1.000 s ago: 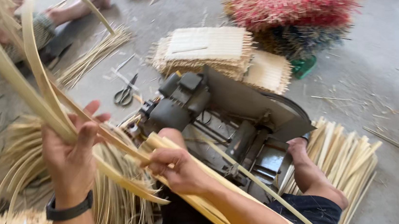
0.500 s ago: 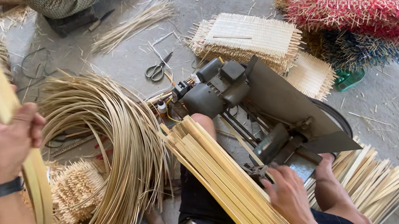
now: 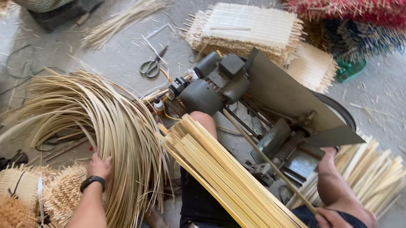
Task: The person feeds long bamboo strips into a splitting machine, guiding them through the blades to produce thin, flexible strips. The person collects the processed strips into a pile on the floor.
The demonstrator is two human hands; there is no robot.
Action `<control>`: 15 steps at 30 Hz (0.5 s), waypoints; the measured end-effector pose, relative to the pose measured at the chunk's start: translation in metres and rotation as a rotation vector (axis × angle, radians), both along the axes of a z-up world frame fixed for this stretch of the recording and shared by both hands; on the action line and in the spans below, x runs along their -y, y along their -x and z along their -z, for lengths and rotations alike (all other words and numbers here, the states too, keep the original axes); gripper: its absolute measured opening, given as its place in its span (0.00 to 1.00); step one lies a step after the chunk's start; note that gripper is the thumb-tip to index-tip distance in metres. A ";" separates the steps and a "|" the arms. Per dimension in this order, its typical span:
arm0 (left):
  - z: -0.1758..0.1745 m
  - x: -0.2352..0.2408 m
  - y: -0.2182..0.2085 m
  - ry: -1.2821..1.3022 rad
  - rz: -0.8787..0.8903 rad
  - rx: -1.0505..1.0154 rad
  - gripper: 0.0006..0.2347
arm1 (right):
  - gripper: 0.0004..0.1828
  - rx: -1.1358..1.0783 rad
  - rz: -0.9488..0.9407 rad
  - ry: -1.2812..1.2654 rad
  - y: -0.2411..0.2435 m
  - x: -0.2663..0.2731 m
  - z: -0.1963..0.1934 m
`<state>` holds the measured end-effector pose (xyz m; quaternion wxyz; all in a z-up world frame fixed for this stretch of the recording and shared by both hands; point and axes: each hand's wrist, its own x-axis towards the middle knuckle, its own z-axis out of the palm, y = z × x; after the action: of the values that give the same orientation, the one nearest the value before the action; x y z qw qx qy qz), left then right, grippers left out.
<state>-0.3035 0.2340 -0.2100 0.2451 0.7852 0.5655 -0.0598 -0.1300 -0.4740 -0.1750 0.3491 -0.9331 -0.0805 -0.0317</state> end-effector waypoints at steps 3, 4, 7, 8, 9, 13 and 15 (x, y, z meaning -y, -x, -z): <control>-0.002 -0.009 0.001 0.060 0.070 0.006 0.29 | 0.14 -0.146 0.165 -0.079 0.006 0.033 -0.032; -0.005 -0.014 0.000 0.066 0.083 -0.022 0.31 | 0.15 -0.195 0.172 -0.059 0.005 0.043 -0.052; -0.020 -0.022 -0.018 -0.160 0.044 0.063 0.46 | 0.12 0.019 0.088 0.006 0.002 0.049 -0.123; -0.030 -0.023 -0.029 -0.312 0.143 0.149 0.45 | 0.14 0.016 0.168 0.156 0.003 0.049 -0.154; -0.043 -0.023 -0.041 -0.361 0.208 0.239 0.40 | 0.13 0.087 0.176 0.190 0.003 0.043 -0.181; -0.117 0.025 -0.111 -0.397 0.348 0.720 0.29 | 0.12 0.237 0.236 0.431 0.004 0.012 -0.268; -0.159 0.067 -0.148 -0.319 0.472 0.848 0.24 | 0.13 0.319 0.165 0.660 0.006 0.009 -0.289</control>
<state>-0.1555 0.1672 -0.0511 0.3099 0.8744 0.2255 0.2975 -0.1356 -0.4830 0.1143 0.0088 -0.9821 -0.0643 -0.1770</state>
